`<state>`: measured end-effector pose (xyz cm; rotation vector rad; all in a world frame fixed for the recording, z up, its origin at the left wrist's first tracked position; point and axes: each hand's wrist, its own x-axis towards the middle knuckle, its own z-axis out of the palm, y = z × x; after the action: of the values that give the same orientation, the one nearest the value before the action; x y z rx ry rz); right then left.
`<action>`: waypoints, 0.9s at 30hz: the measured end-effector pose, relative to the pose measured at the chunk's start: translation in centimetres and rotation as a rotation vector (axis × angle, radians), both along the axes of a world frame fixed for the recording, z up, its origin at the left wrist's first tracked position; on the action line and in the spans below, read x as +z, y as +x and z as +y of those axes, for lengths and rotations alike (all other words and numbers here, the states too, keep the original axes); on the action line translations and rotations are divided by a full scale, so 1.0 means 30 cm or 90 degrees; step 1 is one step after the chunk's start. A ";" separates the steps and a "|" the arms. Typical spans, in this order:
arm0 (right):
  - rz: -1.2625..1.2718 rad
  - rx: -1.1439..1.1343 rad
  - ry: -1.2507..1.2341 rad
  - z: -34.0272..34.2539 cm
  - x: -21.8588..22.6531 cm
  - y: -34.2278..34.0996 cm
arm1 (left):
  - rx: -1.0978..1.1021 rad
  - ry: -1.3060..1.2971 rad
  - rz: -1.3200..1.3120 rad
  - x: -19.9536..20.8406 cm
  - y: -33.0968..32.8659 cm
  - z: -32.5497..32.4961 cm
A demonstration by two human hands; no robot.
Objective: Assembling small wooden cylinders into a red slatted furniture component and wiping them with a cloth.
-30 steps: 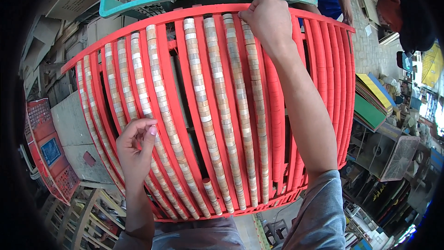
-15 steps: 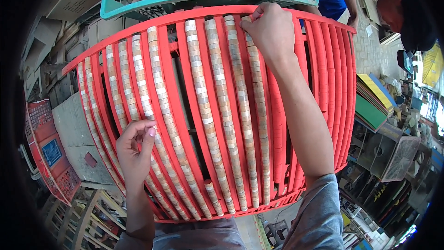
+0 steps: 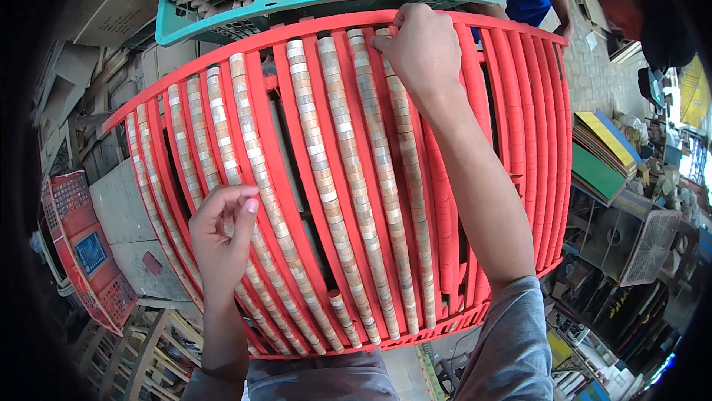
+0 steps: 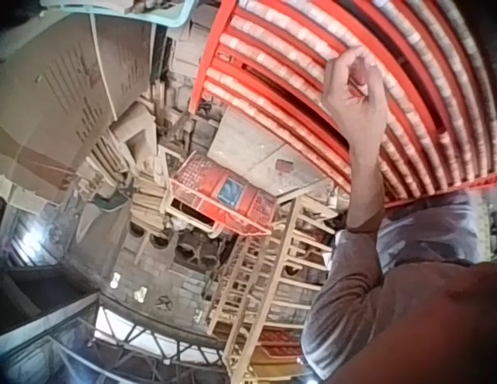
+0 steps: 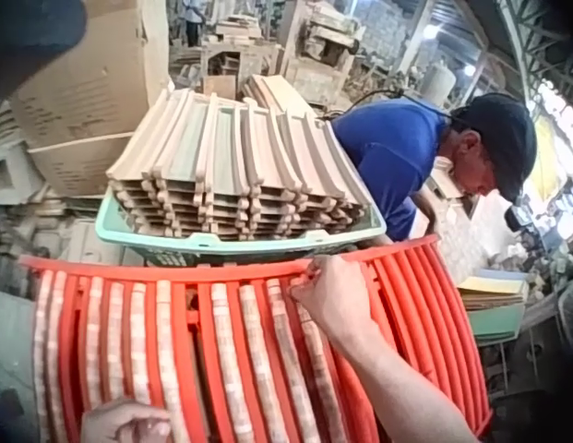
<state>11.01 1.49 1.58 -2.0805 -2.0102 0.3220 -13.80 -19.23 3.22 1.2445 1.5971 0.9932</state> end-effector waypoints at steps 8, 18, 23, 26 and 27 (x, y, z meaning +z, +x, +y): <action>0.118 -0.019 0.074 -0.124 0.070 0.122 | -0.152 0.204 0.112 0.025 0.137 0.296; 0.246 -0.009 0.054 -0.282 0.057 0.108 | -0.250 0.323 0.365 -0.101 0.336 0.671; 0.278 -0.009 0.079 -0.373 0.093 0.153 | -0.336 0.315 0.450 -0.103 0.371 0.714; 0.314 -0.025 0.042 -0.453 0.143 0.172 | -0.363 0.295 0.496 -0.114 0.372 0.720; 0.340 -0.050 0.051 -0.483 0.155 0.189 | -0.364 0.315 0.517 -0.118 0.378 0.726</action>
<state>16.67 -13.00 6.21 -1.7751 -1.5911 0.6858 -2.45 2.56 -0.32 2.5040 1.4136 0.5286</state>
